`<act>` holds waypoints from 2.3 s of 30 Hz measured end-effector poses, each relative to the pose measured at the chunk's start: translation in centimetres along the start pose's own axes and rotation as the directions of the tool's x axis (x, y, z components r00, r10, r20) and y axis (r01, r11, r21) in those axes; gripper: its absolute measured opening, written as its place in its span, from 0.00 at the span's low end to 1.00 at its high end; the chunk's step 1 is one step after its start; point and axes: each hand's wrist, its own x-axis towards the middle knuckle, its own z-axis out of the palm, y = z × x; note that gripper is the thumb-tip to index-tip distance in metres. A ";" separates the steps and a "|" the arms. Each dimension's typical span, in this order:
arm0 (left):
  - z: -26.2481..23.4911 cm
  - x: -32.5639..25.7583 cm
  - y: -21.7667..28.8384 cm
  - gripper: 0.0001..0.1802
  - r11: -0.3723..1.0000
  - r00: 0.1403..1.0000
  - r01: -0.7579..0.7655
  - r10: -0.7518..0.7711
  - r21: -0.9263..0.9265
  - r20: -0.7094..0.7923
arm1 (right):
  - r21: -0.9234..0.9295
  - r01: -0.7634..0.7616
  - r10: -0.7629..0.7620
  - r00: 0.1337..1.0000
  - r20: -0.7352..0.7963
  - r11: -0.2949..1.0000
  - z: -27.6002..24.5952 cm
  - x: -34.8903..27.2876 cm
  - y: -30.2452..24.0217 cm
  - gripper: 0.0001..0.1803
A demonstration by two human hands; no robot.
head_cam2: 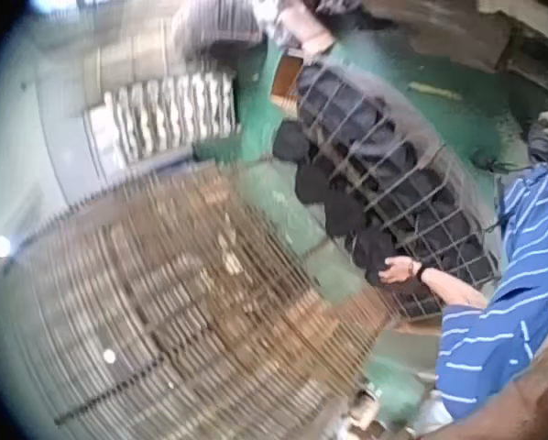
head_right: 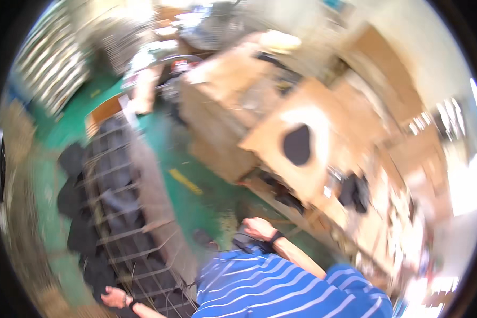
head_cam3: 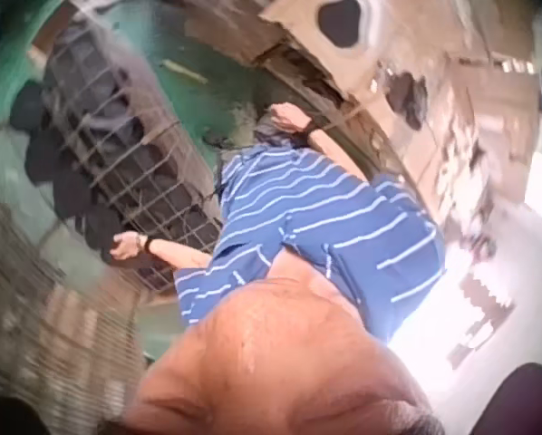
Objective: The person repeatedly picks up black shoe parts from a wire rack, places them on a cardboard-covered workbench, and sprays them with a spray gun. The person handles the parts one at a time, spraying them and then returning them to the rack.
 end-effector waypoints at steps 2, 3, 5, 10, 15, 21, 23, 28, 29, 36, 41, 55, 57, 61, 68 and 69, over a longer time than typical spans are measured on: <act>-2.0 -2.5 5.2 0.31 0.907 0.956 -0.230 0.142 -0.353 -0.258 | 0.023 -0.011 0.015 0.983 -0.183 1.000 2.3 -0.7 4.0 0.18; -4.5 -2.9 9.7 0.31 0.866 0.971 -0.236 0.193 -0.440 -0.141 | 0.084 -0.071 0.087 0.973 -0.211 0.994 2.3 -2.1 4.9 0.18; -9.4 -4.3 16.2 0.31 0.768 0.955 -0.239 0.298 -0.595 0.001 | 0.180 -0.146 0.188 0.951 -0.247 0.973 1.9 -4.0 6.2 0.18; -18.7 -11.8 29.5 0.22 0.615 0.771 -0.301 0.606 -0.729 0.193 | 0.372 -0.201 0.349 0.852 -0.389 0.906 3.1 -8.5 14.0 0.18; -18.6 -21.0 36.7 0.19 0.416 0.387 -0.070 0.849 -0.907 0.360 | 0.534 -0.351 0.585 0.724 -0.366 0.769 -0.8 -12.2 21.1 0.19; -26.1 -34.7 44.1 0.19 0.481 -0.163 0.121 0.873 -0.868 0.460 | 0.705 -0.475 0.847 0.224 -0.482 0.527 -2.5 -18.6 33.9 0.15; -29.6 -38.1 45.7 0.19 0.469 -0.255 0.063 0.861 -0.881 0.440 | 0.684 -0.528 0.828 0.070 -0.556 0.503 -2.2 -20.7 40.2 0.13; -34.6 -42.6 46.7 0.19 0.499 -0.314 -0.005 0.822 -0.866 0.475 | 0.719 -0.518 0.750 -0.204 -0.629 0.463 -6.9 -22.6 47.2 0.26; -34.5 -43.3 46.6 0.20 0.506 -0.308 -0.059 0.810 -0.860 0.498 | 0.710 -0.534 0.758 -0.182 -0.626 0.459 -6.4 -22.9 48.9 0.25; -32.6 -44.2 46.9 0.22 0.442 -0.342 -0.109 0.824 -0.890 0.451 | 0.730 -0.501 0.769 -0.180 -0.614 0.465 -4.5 -22.6 53.1 0.14; -33.0 -47.0 51.4 0.22 0.316 -0.425 -0.097 0.844 -0.944 0.327 | 0.769 -0.424 0.752 -0.255 -0.609 0.479 -5.1 -23.5 54.2 0.05; -48.9 -67.6 58.3 0.29 0.804 -0.897 0.379 0.441 -0.458 0.031 | 0.385 -0.090 0.395 0.275 -0.877 0.918 -22.5 -13.5 30.3 0.05; -47.9 -67.4 57.8 0.22 0.845 -0.875 0.405 0.469 -0.348 0.120 | 0.482 -0.026 0.460 0.349 -0.817 0.876 -22.9 -12.3 26.5 0.06; -47.0 -64.7 56.5 0.20 0.785 -0.719 0.446 0.600 -0.430 0.349 | 0.543 0.108 0.452 0.432 -0.780 0.833 -21.2 -11.1 25.0 0.12; -48.0 -61.0 59.1 0.19 0.706 -0.635 0.627 0.708 -0.330 0.310 | 0.921 0.248 0.820 0.425 -0.383 0.302 -16.8 -9.1 29.2 0.26; -48.8 -60.9 59.8 0.19 0.709 -0.645 0.636 0.705 -0.304 0.294 | 0.975 0.224 0.615 0.770 -0.167 -0.016 -17.2 -9.5 30.6 0.33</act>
